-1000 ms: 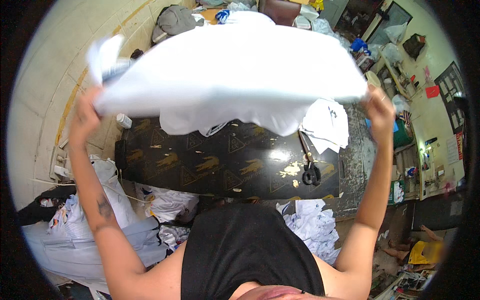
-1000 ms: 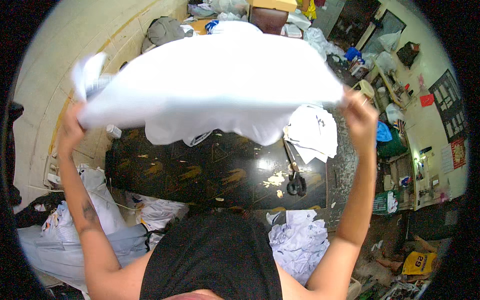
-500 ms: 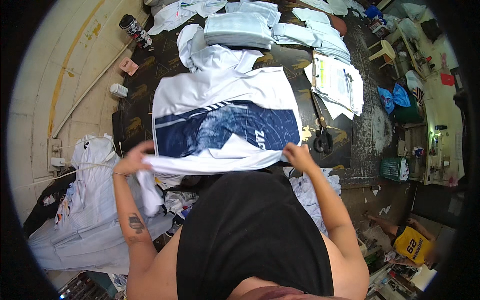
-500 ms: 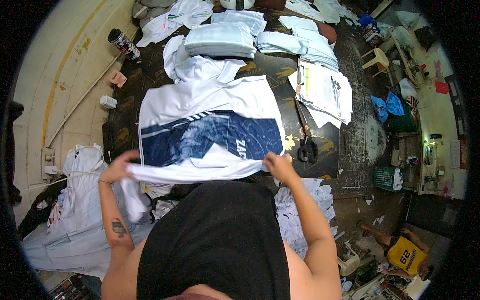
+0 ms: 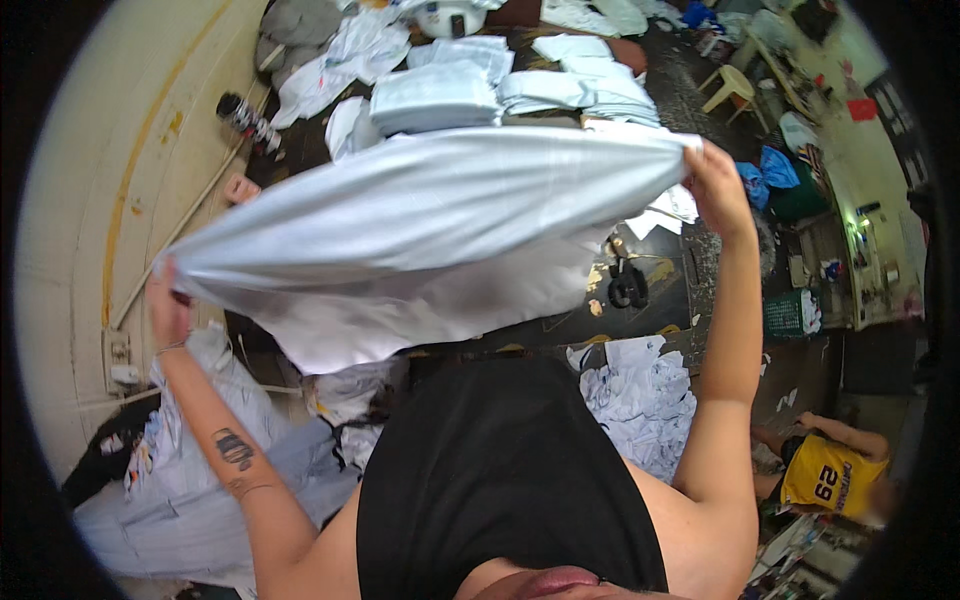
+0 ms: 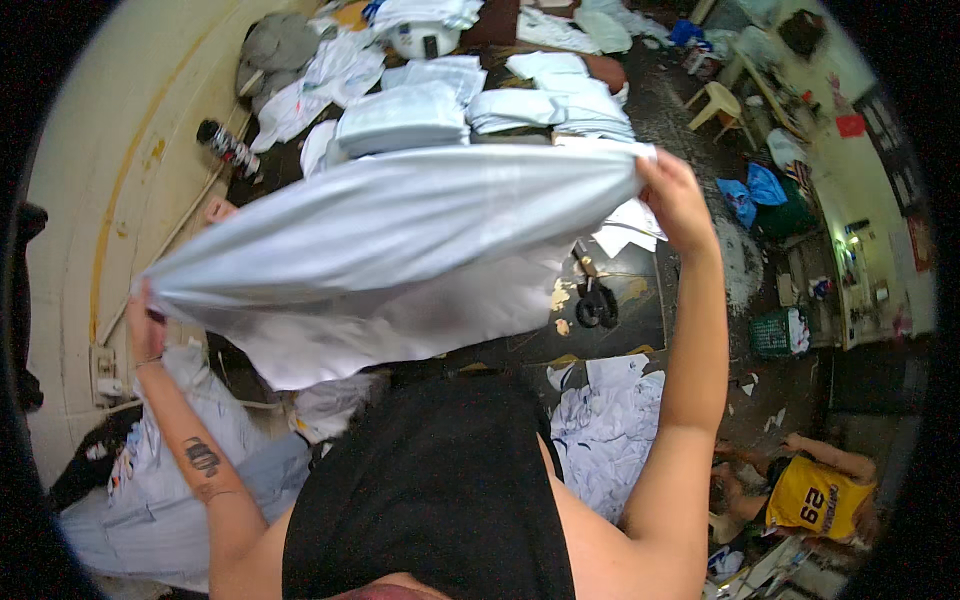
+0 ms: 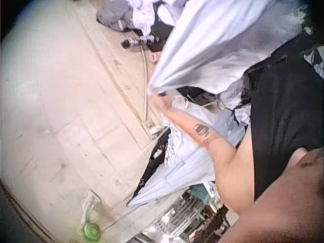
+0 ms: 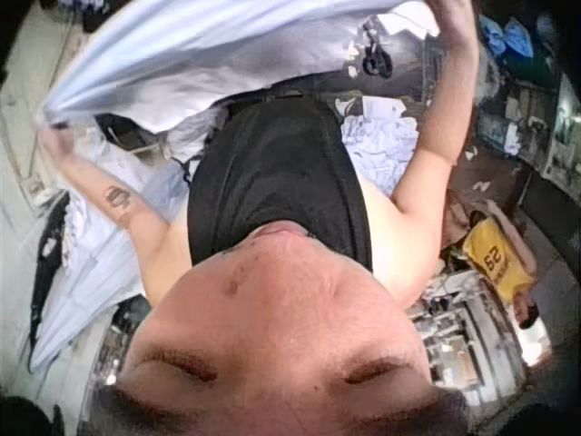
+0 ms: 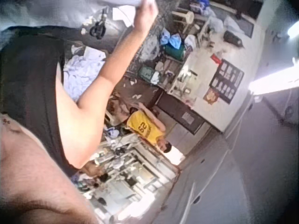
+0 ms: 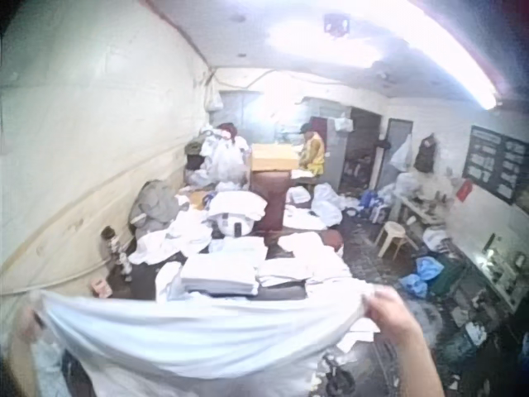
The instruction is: The person uses shears to cut white fabric pieces on a table, aligning and trimming them into smaller rectangles. The person repeatedly picks up fabric, positions it, cuts along edges, and stacks the finished pieces.
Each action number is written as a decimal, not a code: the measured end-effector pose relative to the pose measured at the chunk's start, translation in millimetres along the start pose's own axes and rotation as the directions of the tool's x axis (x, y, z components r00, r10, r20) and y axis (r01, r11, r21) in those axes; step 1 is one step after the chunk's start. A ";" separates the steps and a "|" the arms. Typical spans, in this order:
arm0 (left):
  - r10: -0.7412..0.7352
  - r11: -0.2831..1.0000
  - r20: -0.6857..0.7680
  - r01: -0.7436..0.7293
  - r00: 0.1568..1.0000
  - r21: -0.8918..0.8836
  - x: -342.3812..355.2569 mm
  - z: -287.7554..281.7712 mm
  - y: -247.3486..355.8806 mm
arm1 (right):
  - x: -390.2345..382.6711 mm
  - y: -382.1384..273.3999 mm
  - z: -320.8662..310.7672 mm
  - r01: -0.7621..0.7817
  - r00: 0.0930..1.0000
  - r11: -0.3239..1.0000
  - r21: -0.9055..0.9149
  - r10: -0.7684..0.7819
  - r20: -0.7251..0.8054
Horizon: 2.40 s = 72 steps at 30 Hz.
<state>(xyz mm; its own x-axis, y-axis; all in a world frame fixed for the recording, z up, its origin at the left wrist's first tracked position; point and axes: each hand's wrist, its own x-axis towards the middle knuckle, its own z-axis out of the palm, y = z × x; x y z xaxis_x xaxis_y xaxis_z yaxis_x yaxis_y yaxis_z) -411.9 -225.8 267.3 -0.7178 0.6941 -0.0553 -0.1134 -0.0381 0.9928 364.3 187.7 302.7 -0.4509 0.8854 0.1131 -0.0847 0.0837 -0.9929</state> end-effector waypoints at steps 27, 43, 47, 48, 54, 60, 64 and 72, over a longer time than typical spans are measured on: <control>0.704 0.192 0.345 -0.635 0.620 0.748 157.3 54.8 366.7 | -9.1 -324.8 26.5 0.524 0.800 0.352 -0.776 -0.517 0.305; 0.590 0.148 0.316 -0.484 0.743 0.863 168.6 125.0 315.9 | 31.0 -297.4 6.7 0.374 0.921 0.559 -0.740 -0.318 0.225; 0.598 0.194 0.447 -0.662 0.665 0.724 155.7 123.3 327.9 | 35.4 -299.8 -4.3 0.330 0.899 0.487 -0.809 -0.422 0.112; 0.628 0.242 0.444 -0.703 0.639 0.669 149.8 112.2 330.2 | 30.7 -297.8 -9.1 0.312 0.878 0.498 -0.809 -0.477 0.044; 0.695 0.298 0.278 -0.617 0.663 0.728 88.1 6.9 209.5 | -18.6 -203.2 -20.6 0.560 0.789 0.486 -0.671 -0.561 0.253; 0.490 0.497 0.113 -0.383 0.865 0.779 -10.7 -0.4 -56.0 | -104.8 12.0 15.3 -0.110 0.985 0.866 -0.488 0.031 -0.167; 0.063 0.754 -0.174 0.068 0.983 0.653 -78.7 26.6 -176.2 | -137.5 145.7 32.0 -0.180 0.961 0.896 -0.406 0.072 -0.267; -0.095 0.895 -0.425 0.264 0.900 0.360 -143.5 38.6 -307.6 | -204.6 255.5 69.3 0.074 0.997 0.259 -0.963 0.009 0.079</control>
<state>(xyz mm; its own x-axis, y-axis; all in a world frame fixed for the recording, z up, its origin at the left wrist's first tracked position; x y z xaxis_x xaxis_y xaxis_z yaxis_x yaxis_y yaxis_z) -247.5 -286.0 -26.0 -0.9273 0.3233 -0.1888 -0.0434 0.4080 0.9119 373.3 -3.8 28.5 -0.5209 0.8470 0.1066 0.8002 0.5279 -0.2845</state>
